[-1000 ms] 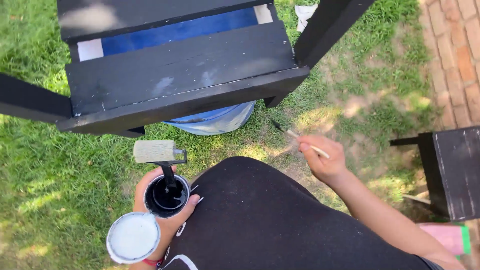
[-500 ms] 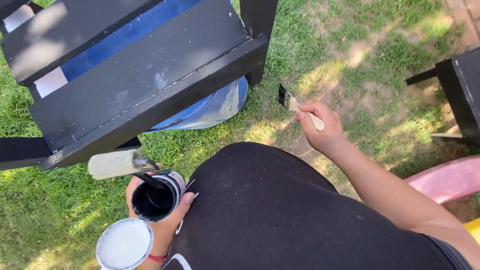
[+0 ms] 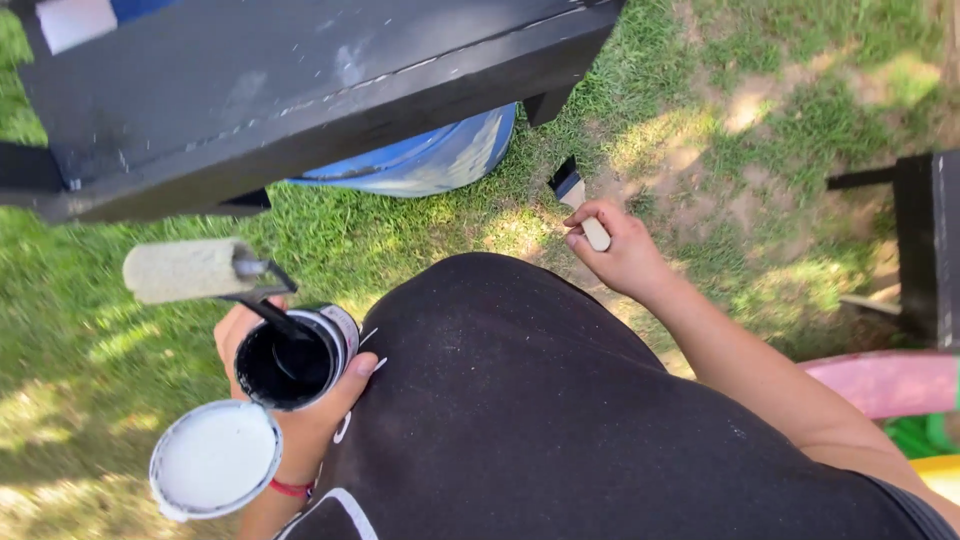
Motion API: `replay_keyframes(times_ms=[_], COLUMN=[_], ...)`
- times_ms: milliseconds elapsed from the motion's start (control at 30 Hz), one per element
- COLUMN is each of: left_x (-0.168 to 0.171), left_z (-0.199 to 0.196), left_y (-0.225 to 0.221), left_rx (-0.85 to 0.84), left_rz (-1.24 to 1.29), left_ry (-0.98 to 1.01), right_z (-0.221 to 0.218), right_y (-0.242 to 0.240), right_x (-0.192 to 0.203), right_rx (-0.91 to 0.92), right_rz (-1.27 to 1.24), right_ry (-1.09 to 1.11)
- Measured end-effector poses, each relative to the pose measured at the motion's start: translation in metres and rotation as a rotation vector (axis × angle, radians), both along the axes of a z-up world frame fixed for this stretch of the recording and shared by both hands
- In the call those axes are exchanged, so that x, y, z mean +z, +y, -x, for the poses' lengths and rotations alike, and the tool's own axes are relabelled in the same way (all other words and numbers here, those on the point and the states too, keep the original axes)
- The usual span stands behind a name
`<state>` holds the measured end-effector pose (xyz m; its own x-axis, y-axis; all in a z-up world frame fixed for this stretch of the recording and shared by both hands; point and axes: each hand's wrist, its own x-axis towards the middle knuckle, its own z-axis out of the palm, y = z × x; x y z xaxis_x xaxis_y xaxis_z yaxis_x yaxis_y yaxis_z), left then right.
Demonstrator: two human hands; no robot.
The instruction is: Preparing black paint and applying it to a wooden chair frame using a brush and roller in an outdoor setting.
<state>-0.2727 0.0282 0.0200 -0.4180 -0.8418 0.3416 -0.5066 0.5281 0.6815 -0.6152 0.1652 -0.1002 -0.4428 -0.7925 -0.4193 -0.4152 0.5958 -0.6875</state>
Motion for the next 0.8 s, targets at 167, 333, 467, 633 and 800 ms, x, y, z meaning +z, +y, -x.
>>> replay_keyframes(times_ms=[167,333,467,633,800], left_x=[0.006,0.0,-0.005,-0.017,-0.015], left_z=[-0.013,-0.032,-0.057,-0.099,-0.146], left_y=[0.01,0.015,0.015,0.01,-0.006], left_rx=[-0.009,0.071,0.106,0.148,0.088], left_rz=[-0.082,-0.129,-0.135,-0.134,-0.062], left_ry=[0.081,0.121,0.16,0.205,0.122], right_z=[-0.007,-0.014,-0.019,-0.063,-0.12], right_y=[-0.004,-0.011,-0.009,-0.017,-0.041], right_x=[-0.012,0.001,-0.01,0.009,0.021], right_rx=[0.172,0.183,0.082,0.189,0.262], right_rz=[-0.038,0.018,0.288,0.491,0.802], right_ry=[0.036,0.13,0.084,0.296,0.342])
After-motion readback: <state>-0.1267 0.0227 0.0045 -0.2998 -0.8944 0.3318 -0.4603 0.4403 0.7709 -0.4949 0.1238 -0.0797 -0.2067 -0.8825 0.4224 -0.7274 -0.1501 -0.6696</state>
